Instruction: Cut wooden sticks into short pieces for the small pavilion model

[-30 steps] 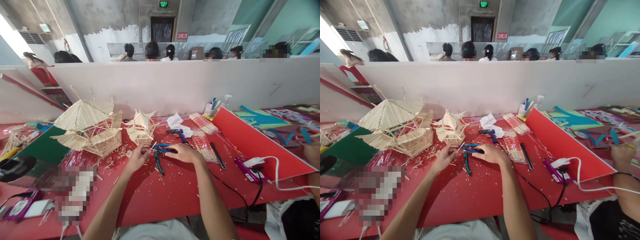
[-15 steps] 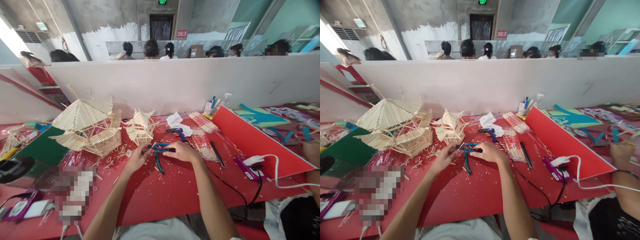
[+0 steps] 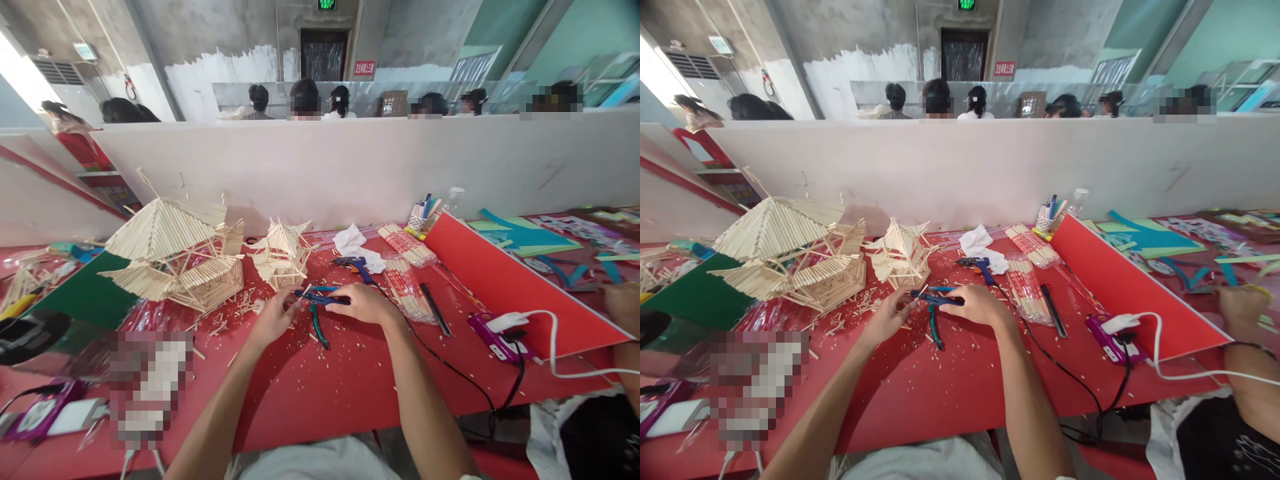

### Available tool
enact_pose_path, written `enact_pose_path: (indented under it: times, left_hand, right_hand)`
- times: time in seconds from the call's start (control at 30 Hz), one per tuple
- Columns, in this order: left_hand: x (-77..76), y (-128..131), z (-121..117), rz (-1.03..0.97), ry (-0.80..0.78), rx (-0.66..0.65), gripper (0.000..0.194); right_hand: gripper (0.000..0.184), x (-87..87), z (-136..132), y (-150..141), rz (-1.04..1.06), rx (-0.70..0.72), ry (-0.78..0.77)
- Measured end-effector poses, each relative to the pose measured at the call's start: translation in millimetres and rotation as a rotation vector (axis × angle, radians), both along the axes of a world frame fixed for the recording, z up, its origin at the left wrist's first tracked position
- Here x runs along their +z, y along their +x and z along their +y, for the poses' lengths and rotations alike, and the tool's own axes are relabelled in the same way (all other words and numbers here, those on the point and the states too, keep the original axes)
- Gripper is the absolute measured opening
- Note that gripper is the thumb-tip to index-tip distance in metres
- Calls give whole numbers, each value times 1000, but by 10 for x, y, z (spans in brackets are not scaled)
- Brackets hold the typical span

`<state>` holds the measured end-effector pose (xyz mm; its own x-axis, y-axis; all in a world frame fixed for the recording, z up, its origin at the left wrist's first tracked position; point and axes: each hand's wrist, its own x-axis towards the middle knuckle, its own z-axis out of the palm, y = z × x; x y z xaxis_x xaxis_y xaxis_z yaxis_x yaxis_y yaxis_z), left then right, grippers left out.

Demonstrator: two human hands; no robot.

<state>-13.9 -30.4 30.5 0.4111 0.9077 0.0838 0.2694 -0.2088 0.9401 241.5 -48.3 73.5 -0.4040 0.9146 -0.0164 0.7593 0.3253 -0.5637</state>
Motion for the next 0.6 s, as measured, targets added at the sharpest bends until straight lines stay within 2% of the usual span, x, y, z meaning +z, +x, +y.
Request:
enact_pose_path:
  times: [0.17,0.3,0.43,0.5,0.6]
  left_hand:
    - [22,-21,0,82,197,36,31]
    - [49,-65,-15,121,319,-36,43]
    - [41,-104,-29,142,227,-131,43]
    - [28,-114,-27,123,152,-145,42]
    - [8,-121,-14,80,117,-151,42]
  right_hand:
    - [39,-37,15,-22,-20,-3,-14]
    - [37,-72,22,-51,-19,25,-35]
    - [38,-87,19,-93,-1,58,-53]
    - [39,-86,17,-111,-1,73,-62]
    - [39,-84,15,-126,3,86,-76]
